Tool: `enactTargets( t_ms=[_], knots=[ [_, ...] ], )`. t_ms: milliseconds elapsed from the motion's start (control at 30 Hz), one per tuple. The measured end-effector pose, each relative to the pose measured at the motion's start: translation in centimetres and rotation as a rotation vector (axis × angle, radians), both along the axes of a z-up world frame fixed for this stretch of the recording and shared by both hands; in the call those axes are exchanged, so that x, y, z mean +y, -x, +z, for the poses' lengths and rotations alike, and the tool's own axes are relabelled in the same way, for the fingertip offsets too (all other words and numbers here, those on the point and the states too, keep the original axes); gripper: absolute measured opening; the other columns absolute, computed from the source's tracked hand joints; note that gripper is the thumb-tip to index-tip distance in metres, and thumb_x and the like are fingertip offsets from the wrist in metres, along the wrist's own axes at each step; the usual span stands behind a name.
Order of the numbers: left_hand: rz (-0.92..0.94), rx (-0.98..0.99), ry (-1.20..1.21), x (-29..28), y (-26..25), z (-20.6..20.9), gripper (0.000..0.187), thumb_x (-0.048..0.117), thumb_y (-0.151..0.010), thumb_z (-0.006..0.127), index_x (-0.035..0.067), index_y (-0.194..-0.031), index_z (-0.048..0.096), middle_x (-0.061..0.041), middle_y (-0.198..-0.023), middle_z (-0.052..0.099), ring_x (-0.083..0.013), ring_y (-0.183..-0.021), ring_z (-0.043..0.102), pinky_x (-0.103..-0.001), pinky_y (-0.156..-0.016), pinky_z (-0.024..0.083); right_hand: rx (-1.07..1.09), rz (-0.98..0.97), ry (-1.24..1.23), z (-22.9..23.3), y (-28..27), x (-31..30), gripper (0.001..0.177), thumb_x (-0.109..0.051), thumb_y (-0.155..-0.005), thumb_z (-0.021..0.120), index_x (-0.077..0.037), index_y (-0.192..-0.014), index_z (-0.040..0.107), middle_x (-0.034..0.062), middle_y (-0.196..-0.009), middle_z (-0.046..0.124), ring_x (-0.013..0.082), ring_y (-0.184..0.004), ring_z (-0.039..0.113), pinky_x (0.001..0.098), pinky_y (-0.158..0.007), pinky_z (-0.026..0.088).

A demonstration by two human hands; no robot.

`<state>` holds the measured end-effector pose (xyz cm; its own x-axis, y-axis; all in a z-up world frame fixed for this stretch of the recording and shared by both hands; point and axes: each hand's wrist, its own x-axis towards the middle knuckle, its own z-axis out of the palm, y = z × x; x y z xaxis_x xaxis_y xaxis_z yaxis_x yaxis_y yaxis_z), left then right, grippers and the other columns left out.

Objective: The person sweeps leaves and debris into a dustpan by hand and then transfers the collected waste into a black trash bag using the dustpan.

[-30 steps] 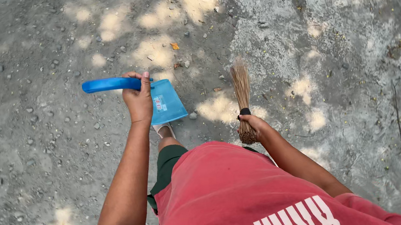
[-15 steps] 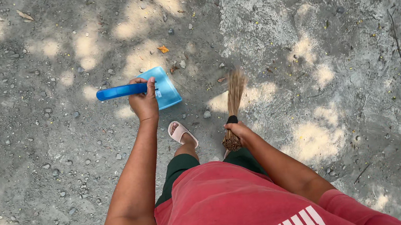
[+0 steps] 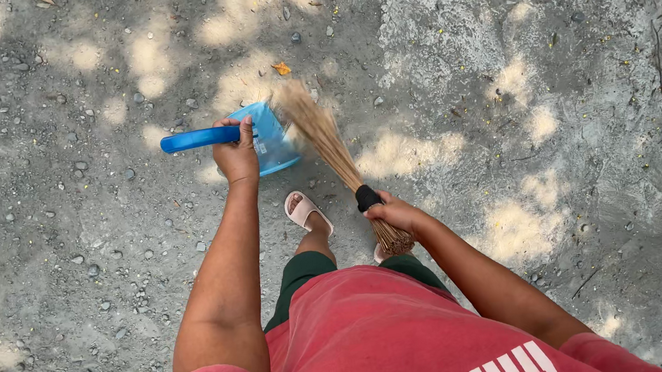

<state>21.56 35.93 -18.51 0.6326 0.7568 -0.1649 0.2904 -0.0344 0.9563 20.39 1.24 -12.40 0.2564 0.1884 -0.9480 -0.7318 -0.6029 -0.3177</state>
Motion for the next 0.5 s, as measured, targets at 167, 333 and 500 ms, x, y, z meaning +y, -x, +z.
enactTargets(
  t_ms=[167, 333, 500],
  knots=[
    [0.033, -0.097, 0.057, 0.1, 0.5, -0.1, 0.032, 0.031, -0.092, 0.081, 0.009, -0.099, 0.058, 0.001, -0.083, 0.067, -0.0083, -0.074, 0.063, -0.025, -0.07, 0.053, -0.114, 0.123, 0.01, -10.1, -1.4, 1.1, 0.055, -0.02, -0.082, 0.071, -0.002, -0.131, 0.054, 0.0128, -0.097, 0.069, 0.0245, -0.083, 0.067, 0.0379, -0.072, 0.055],
    [0.009, -0.044, 0.004, 0.1, 1.0, -0.5, 0.033, 0.03, -0.093, 0.083, 0.008, -0.097, 0.06, 0.0, -0.082, 0.065, -0.0093, -0.073, 0.061, -0.026, -0.07, 0.052, -0.039, 0.339, -0.17, -9.7, -0.7, 2.1, 0.057, -0.02, -0.082, 0.072, -0.003, -0.133, 0.053, 0.0121, -0.095, 0.069, 0.0242, -0.08, 0.067, 0.0384, -0.07, 0.055],
    [0.008, -0.048, 0.024, 0.3, 2.2, -0.4, 0.032, 0.032, -0.093, 0.083, 0.008, -0.097, 0.061, 0.0, -0.081, 0.065, -0.0099, -0.073, 0.06, -0.027, -0.07, 0.051, 0.1, 0.131, 0.003, 1.2, 0.9, -0.6, 0.077, -0.022, -0.08, 0.068, -0.014, -0.15, 0.039, 0.014, -0.092, 0.066, 0.0294, -0.072, 0.066, 0.0448, -0.063, 0.054]
  ],
)
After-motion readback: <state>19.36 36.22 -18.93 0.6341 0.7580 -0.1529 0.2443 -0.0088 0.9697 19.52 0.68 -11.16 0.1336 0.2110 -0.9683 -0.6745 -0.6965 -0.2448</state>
